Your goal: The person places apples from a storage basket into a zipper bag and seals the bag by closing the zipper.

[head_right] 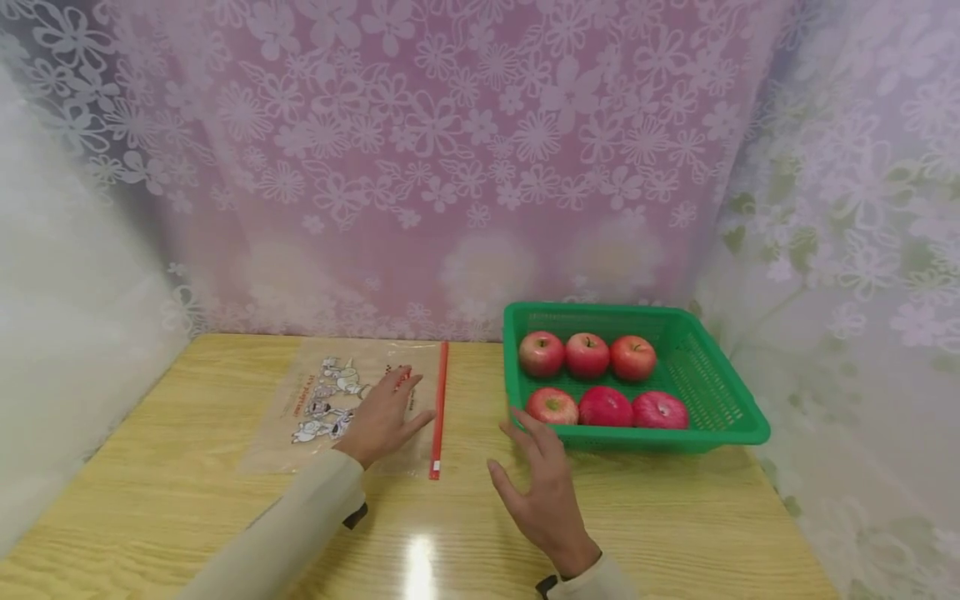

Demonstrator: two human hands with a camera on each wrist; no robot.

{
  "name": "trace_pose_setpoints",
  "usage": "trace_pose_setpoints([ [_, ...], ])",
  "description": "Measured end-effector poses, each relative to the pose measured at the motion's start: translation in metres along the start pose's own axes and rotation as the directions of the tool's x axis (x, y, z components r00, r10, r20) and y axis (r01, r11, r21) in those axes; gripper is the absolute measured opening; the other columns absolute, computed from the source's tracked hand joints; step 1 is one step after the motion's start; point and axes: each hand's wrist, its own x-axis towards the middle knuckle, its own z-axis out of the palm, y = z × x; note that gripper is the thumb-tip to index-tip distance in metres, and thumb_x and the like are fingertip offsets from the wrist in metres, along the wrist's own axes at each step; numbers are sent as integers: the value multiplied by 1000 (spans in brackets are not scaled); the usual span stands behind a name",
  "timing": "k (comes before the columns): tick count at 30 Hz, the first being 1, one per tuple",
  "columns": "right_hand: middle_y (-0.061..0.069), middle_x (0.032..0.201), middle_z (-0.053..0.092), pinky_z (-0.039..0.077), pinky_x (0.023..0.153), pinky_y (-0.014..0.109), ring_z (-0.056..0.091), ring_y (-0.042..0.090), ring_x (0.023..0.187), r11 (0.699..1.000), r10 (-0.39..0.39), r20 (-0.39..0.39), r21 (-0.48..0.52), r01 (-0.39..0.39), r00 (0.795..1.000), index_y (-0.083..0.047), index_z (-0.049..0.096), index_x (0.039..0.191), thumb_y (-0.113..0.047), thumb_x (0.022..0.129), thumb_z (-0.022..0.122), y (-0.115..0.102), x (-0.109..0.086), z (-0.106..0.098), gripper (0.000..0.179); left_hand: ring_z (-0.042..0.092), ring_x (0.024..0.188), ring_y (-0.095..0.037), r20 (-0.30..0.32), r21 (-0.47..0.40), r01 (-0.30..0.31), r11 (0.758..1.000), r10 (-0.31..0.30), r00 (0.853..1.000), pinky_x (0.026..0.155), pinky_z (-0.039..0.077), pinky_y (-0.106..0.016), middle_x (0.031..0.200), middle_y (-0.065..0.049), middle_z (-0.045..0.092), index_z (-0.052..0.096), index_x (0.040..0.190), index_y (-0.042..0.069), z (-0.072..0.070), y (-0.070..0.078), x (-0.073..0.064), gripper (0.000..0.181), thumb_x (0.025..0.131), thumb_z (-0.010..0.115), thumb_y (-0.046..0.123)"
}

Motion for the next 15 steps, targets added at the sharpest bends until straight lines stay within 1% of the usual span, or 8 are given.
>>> trace_pose_setpoints([
  [2,15,136,51,31,104,21,45,28,125,1000,-13,6,12,13,1000,-2,59,124,2,77,73,0,-1,6,49,45,128,-36,2,23,-4,1000,4,1000,103,40,-50,139,-21,46,50,135,0,5,-1,5,62,92,63,43],
  [5,15,134,52,32,104,19,47,29,123,999,-40,14,32,40,999,-3,60,123,1,79,72,1,-2,14,46,49,125,-36,25,37,18,999,-19,1000,101,43,-49,136,-22,49,52,132,-3,15,-1,12,61,93,62,43],
  [8,16,132,54,31,105,19,48,30,122,997,-56,31,48,54,998,-4,60,123,1,80,72,1,-2,22,46,51,123,-34,70,81,67,994,-73,995,100,45,-45,133,-21,52,54,130,-4,25,-1,18,62,93,60,45],
  [12,15,130,56,33,105,19,50,29,120,998,-49,51,42,47,998,-4,60,123,0,80,73,2,-2,31,45,55,119,-33,122,113,144,983,-158,980,99,45,-43,130,-20,55,56,126,-5,34,3,23,63,92,60,48],
  [15,12,128,58,33,105,19,51,28,120,999,-20,60,40,18,998,-4,62,122,-2,80,73,3,-2,36,43,58,112,-32,130,131,186,974,-203,970,96,48,-42,125,-19,57,58,121,-5,37,6,25,63,91,61,50],
])
